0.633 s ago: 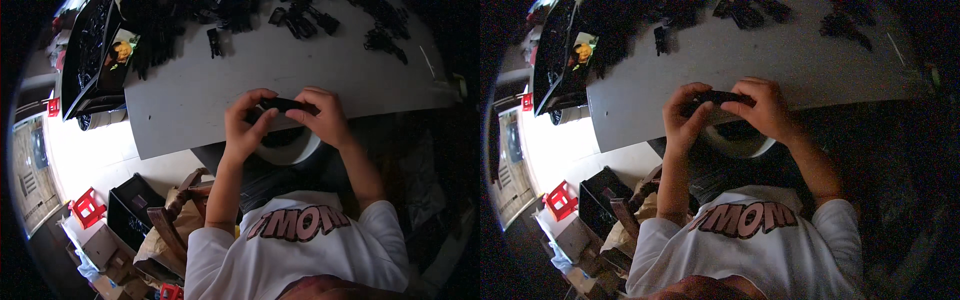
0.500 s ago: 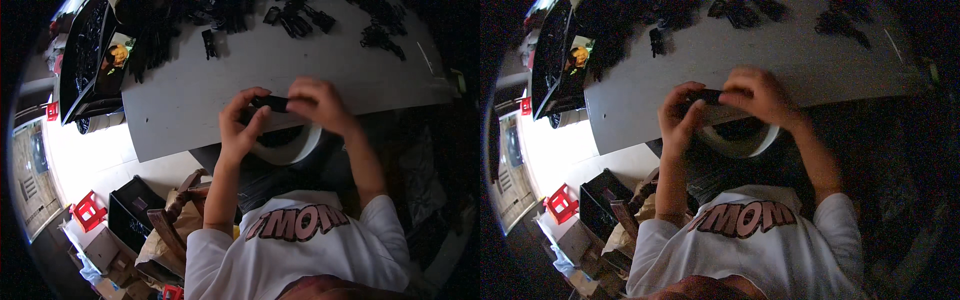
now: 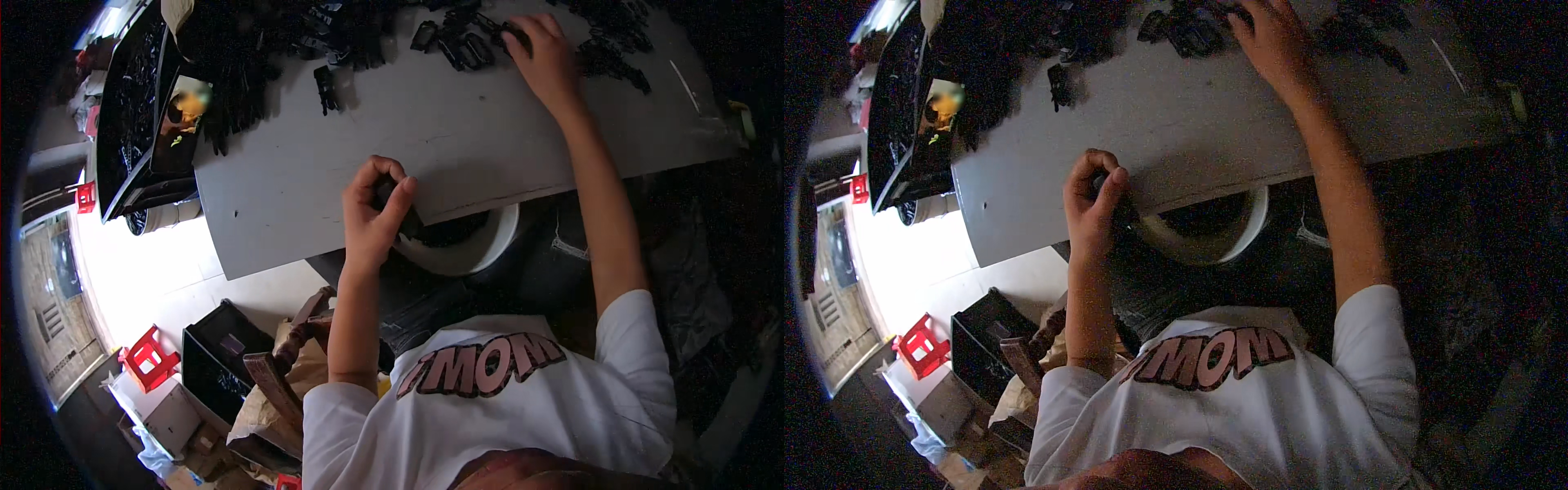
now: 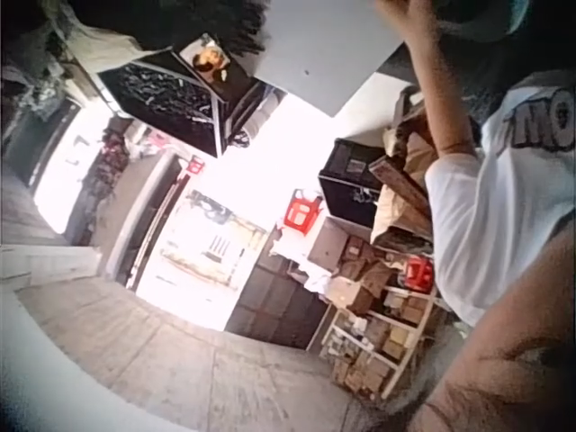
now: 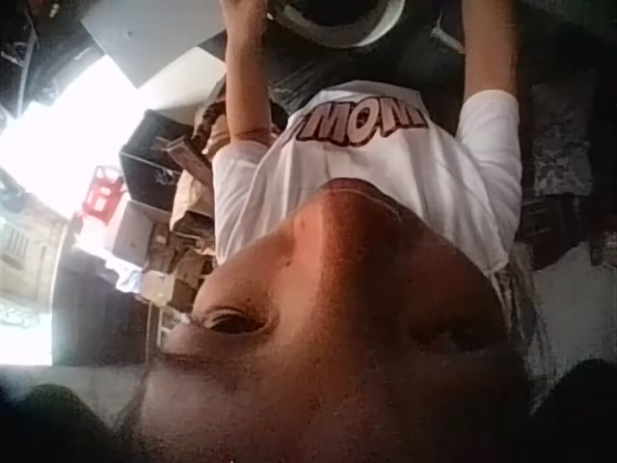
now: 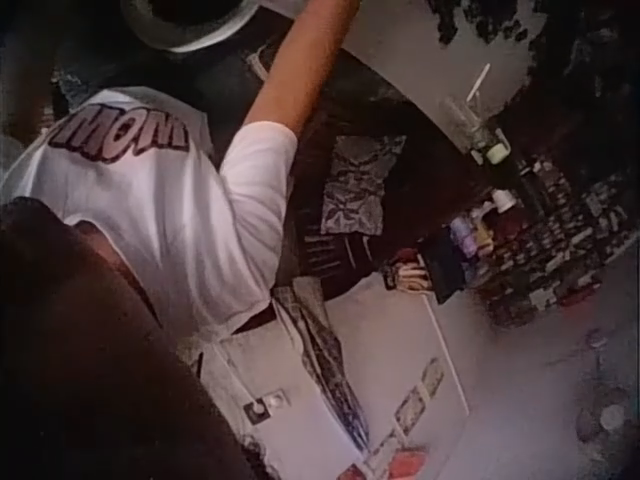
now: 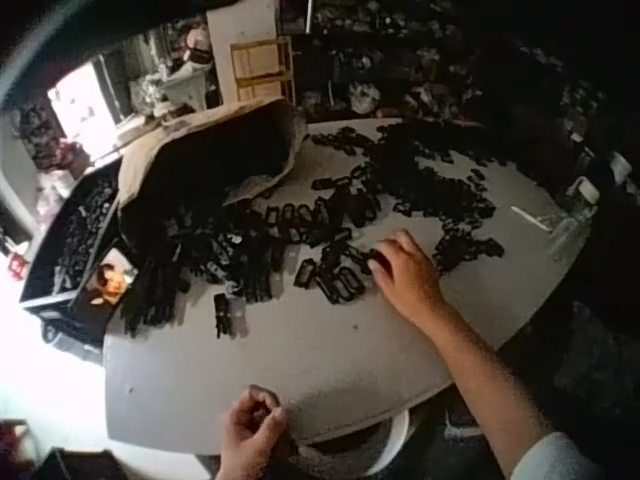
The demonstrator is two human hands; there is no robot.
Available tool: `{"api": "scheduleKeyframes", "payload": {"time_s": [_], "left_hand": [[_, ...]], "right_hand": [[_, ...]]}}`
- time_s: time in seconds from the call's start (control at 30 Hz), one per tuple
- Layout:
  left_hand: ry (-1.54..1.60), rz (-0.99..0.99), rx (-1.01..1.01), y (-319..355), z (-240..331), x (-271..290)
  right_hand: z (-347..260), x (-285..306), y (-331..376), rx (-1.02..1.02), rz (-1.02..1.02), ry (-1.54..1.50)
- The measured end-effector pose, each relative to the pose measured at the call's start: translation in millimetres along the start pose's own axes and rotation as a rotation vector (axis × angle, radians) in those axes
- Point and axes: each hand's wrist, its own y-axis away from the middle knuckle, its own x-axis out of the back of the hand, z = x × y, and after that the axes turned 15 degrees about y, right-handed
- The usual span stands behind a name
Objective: Assembling and sorting small black plastic components on a white workbench.
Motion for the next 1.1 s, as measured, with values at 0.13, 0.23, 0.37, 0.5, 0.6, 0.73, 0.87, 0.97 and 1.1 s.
{"api": "scheduleKeyframes", "payload": {"time_s": [0.13,0.23,0.37,0.5,0.6,0.73,0.87,0.97,1.1], "left_hand": [[-0.057,-0.013,0.020,1,1,3],[-0.026,-0.025,0.039,0,-5,4],[0.120,0.016,0.093,-1,-3,-2],[0.107,-0.021,0.072,-2,-8,1],[0.065,-0.015,0.052,-1,-5,0],[-0.004,-0.021,0.069,-5,-9,-1],[-0.066,-0.040,0.044,-5,-8,-4],[-0.109,-0.044,0.078,-5,-7,-3],[-0.330,-0.032,-0.025,-10,1,13]], "right_hand": [[-38,19,-51,-0.083,-0.523,0.190],[-5,-8,-50,-0.291,-0.352,-0.393],[12,-14,-34,-0.635,-0.281,-1.128],[33,-9,-4,-0.374,-0.388,-1.296],[-13,41,2,-0.534,-0.553,-1.252],[-29,62,19,-0.509,-0.790,-1.132],[-36,65,15,0.225,-0.832,-0.445],[-67,71,10,0.352,-0.717,-0.257],[-62,62,-1,0.212,-0.514,-0.287]]}}
